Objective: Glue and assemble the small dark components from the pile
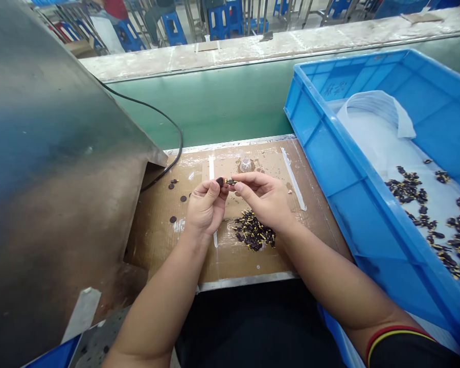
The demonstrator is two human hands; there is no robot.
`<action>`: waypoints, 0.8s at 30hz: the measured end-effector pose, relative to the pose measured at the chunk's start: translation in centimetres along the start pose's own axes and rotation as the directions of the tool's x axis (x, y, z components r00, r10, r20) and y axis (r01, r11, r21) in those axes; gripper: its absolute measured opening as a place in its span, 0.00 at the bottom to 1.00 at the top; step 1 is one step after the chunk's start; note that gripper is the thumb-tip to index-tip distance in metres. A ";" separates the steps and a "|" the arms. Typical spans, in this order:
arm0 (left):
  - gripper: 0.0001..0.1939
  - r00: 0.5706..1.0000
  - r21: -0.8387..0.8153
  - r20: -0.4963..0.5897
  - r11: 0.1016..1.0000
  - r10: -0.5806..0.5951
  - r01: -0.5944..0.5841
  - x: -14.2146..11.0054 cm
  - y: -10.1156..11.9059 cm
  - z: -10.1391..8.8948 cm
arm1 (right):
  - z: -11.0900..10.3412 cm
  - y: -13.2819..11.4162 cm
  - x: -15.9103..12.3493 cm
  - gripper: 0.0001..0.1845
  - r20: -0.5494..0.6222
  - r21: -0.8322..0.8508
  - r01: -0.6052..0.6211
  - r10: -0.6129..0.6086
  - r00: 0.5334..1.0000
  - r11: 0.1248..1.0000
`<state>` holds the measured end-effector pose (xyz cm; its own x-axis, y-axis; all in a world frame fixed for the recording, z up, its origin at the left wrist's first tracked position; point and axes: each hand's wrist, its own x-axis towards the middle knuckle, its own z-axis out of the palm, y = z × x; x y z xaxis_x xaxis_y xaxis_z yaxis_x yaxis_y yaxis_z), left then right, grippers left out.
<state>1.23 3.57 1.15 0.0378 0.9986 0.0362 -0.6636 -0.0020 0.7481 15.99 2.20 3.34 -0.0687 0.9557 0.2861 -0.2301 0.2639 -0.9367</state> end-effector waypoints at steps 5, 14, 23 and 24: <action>0.12 1.000 0.031 0.000 0.999 0.025 -0.025 0.0 -0.1 -0.1 | 0.2 0.1 -0.2 0.10 0.024 -0.010 0.047 -0.047 0.999 0.999; 0.12 0.999 0.053 0.005 0.998 0.033 -0.034 0.0 0.1 0.1 | 0.2 -0.1 -0.2 0.10 0.026 -0.050 0.039 -0.038 0.999 0.998; 0.09 0.985 0.198 0.005 0.966 0.170 -0.167 0.1 0.1 -0.1 | -0.6 -0.4 -0.3 0.11 0.085 -0.399 0.243 -0.229 0.970 0.884; 0.09 0.983 0.213 0.008 0.960 0.183 -0.181 0.0 0.0 -0.2 | -0.7 -0.4 -0.3 0.11 0.091 -0.417 0.262 -0.246 0.965 0.870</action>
<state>1.07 3.60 1.06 -0.0786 0.9809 0.1781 -0.4846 -0.1937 0.8530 16.76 1.85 3.49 -0.0984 0.8453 0.5252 0.1871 0.5341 -0.8245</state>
